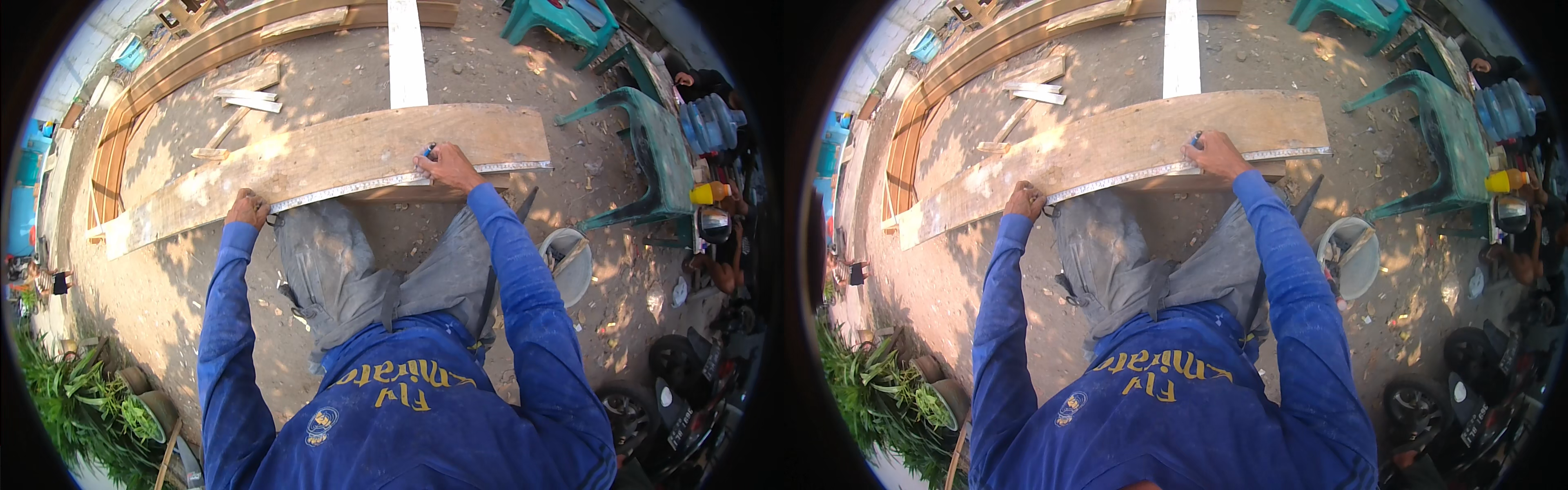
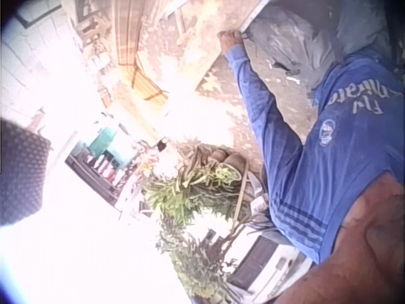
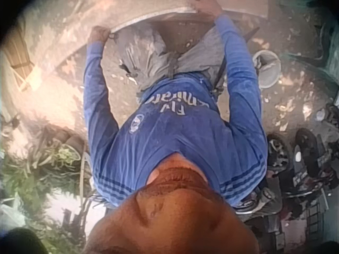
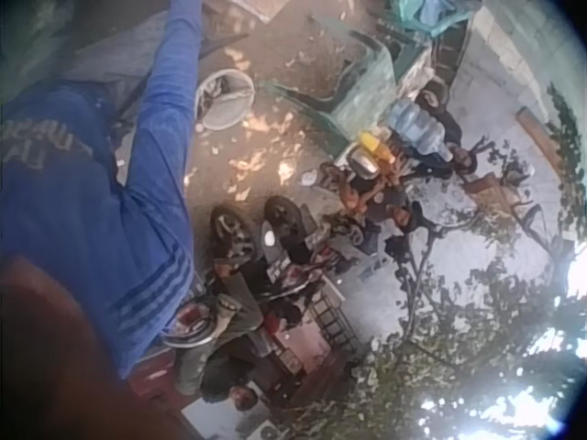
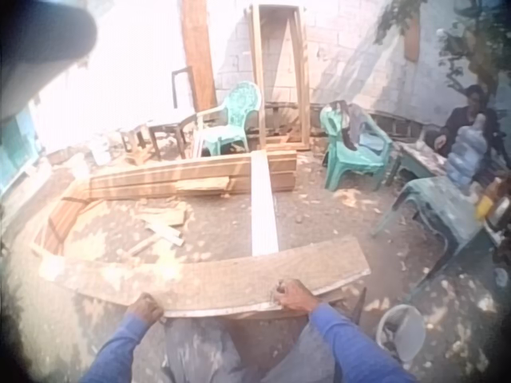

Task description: The person saws pieces of wood, measures a wooden board with a tape measure, marks it with a pencil, and positions it onto a larger wooden frame.

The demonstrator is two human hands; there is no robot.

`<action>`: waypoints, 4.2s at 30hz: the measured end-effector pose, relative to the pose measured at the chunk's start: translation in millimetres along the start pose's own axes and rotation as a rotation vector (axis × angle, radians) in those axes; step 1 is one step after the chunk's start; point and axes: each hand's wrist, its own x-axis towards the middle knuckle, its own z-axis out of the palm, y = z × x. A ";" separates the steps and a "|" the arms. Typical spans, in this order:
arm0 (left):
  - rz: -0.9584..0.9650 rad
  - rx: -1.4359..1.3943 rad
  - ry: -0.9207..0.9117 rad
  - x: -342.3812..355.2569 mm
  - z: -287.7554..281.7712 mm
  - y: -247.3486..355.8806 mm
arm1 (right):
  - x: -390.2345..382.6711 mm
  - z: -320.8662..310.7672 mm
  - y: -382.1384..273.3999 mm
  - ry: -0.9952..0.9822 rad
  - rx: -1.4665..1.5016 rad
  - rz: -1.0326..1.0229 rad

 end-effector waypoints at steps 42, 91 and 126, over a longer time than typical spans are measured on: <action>-0.155 -0.044 -0.080 128.9 -54.9 13.5 | -13.1 -83.5 8.8 0.693 -0.208 0.018; -0.079 0.247 0.069 133.9 -20.9 15.1 | 94.1 -21.4 -18.2 0.280 -0.103 -0.069; 0.039 -0.051 0.171 92.4 -17.0 9.1 | -314.8 14.1 113.9 0.911 0.577 0.745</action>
